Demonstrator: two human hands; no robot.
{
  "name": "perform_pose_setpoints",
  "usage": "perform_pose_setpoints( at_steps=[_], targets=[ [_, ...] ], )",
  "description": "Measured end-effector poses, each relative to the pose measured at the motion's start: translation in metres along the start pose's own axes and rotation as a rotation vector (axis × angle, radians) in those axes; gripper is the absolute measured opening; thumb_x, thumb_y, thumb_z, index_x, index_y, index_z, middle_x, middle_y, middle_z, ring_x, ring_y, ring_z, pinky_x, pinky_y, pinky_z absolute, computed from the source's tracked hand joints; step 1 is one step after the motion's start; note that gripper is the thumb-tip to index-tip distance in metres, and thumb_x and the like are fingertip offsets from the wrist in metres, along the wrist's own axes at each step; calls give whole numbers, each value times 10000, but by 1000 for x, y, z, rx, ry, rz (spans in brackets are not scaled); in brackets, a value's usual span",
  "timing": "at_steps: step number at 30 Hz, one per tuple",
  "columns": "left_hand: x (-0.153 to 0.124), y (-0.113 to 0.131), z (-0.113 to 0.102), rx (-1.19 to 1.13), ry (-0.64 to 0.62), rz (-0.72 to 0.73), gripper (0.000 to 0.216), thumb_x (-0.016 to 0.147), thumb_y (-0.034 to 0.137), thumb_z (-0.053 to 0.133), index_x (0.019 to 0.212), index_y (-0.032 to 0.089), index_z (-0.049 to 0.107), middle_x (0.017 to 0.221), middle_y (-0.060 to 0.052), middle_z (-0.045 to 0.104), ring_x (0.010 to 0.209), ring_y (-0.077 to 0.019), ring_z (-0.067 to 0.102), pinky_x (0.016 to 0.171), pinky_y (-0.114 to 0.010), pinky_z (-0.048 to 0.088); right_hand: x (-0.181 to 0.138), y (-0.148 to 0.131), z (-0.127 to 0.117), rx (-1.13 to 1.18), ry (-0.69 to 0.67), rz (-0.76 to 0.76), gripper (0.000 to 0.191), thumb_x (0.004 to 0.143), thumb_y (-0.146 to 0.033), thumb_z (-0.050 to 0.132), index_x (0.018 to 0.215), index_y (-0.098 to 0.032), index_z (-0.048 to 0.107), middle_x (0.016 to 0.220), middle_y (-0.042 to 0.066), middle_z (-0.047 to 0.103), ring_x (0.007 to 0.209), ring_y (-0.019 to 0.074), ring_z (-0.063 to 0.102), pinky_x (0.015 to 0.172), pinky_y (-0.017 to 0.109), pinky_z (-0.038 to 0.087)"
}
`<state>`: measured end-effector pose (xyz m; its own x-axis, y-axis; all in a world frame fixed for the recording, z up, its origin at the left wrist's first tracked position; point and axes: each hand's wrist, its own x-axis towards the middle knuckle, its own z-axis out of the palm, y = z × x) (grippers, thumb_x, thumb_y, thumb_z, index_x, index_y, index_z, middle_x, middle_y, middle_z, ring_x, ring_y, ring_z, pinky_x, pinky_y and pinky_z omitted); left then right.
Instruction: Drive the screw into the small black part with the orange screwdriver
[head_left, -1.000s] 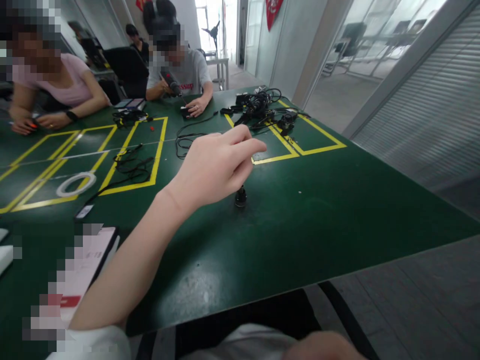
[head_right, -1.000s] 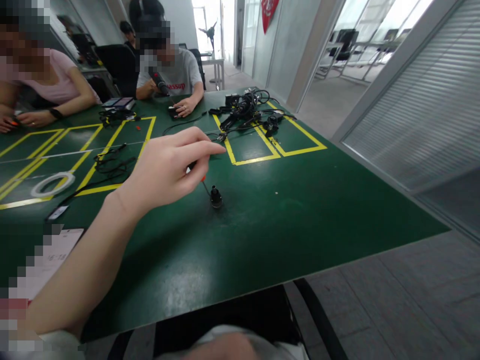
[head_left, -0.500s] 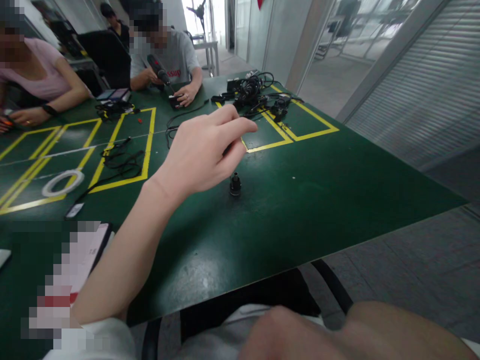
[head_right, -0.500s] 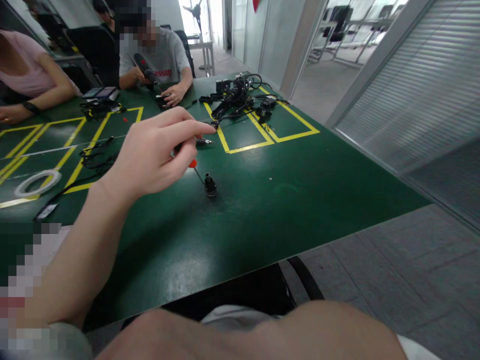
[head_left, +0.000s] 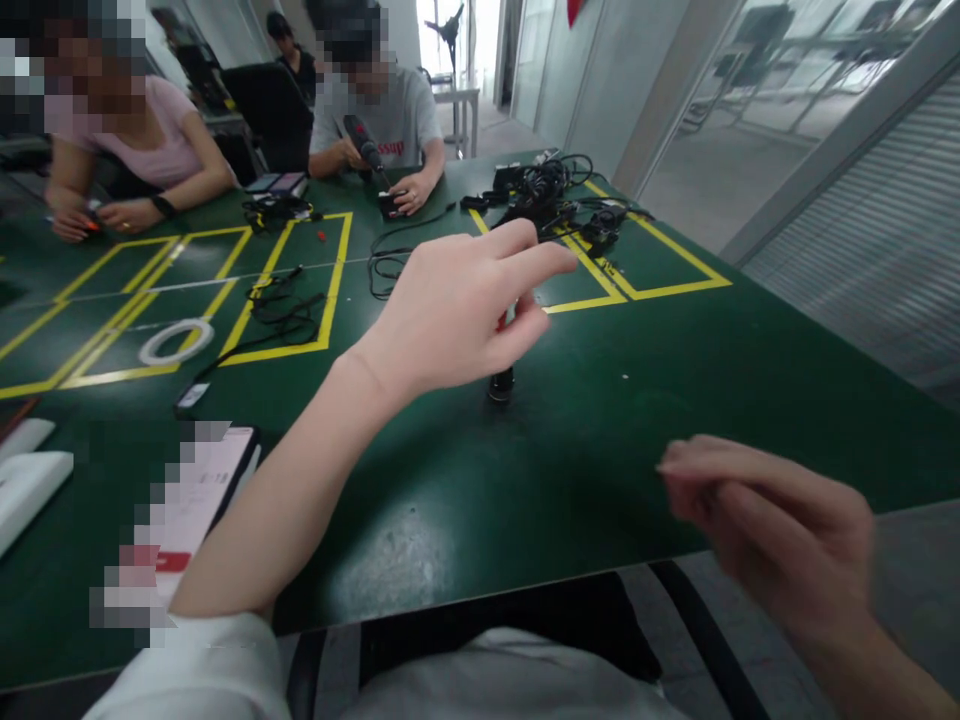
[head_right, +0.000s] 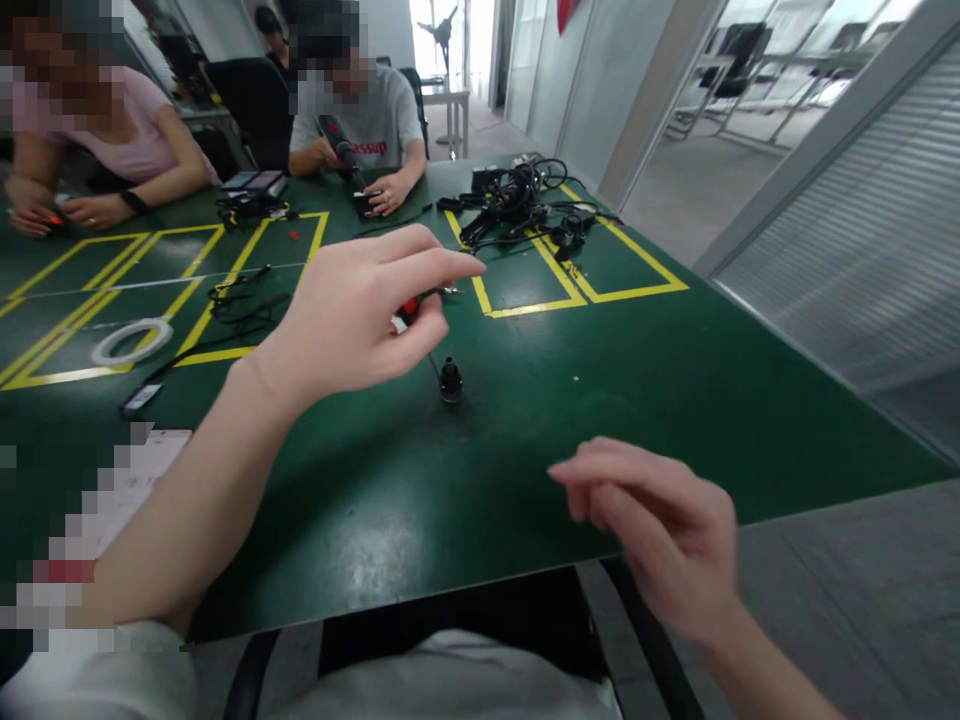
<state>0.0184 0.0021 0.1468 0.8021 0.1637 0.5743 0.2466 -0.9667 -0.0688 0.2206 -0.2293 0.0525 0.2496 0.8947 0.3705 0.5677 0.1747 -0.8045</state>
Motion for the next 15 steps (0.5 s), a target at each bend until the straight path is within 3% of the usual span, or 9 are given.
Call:
perform_pose_setpoints(
  at_steps=[2, 5, 8, 11, 13, 15],
  targets=[
    [1, 1, -1, 11, -3, 16, 403, 941, 163, 431, 1246, 227, 686, 1107, -77, 695, 998, -246, 689, 867, -397, 538, 31, 26, -8, -131, -7, -35, 474, 1039, -611, 509, 824, -272, 761, 654, 44, 666, 554, 205, 605, 531, 349, 488],
    [1, 1, 0, 22, 12, 17, 413, 971, 153, 399, 1261, 237, 681, 1166, -75, 690, 996, -236, 694, 854, -391, 537, 67, 73, -37, -513, -32, -46, 625, 950, -730, 522, 572, -247, 636, 652, 98, 670, 630, 240, 629, 588, 384, 445],
    [0, 0, 1, 20, 18, -2, 380, 1018, 185, 403, 1275, 255, 675, 1187, -63, 691, 934, -201, 701, 759, -337, 518, 91, 114, -73, -638, 54, 150, 623, 993, -587, 436, 483, -248, 548, 698, 108, 665, 664, 228, 639, 661, 389, 469],
    [-1, 1, 1, 5, -1, 10, 348, 1024, 213, 437, 1272, 220, 681, 1149, -66, 702, 890, -185, 692, 703, -308, 495, 111, 142, -97, -759, 160, 291, 464, 905, -413, 535, 483, -229, 597, 902, 127, 724, 654, 219, 623, 651, 407, 475],
    [-1, 2, 1, -10, -8, 40, 343, 1002, 194, 448, 1234, 184, 700, 1084, -71, 710, 902, -193, 684, 743, -319, 508, 124, 148, -97, -756, 157, 197, 355, 845, -363, 592, 523, -220, 641, 1044, 150, 736, 760, 250, 658, 725, 442, 518],
    [0, 4, 0, -21, 3, 68, 343, 969, 169, 457, 1190, 165, 720, 1037, -79, 710, 947, -215, 677, 827, -350, 523, 135, 143, -81, -642, 65, -3, 211, 802, -354, 663, 676, -199, 732, 1250, 183, 698, 906, 285, 686, 842, 483, 557]
  ],
)
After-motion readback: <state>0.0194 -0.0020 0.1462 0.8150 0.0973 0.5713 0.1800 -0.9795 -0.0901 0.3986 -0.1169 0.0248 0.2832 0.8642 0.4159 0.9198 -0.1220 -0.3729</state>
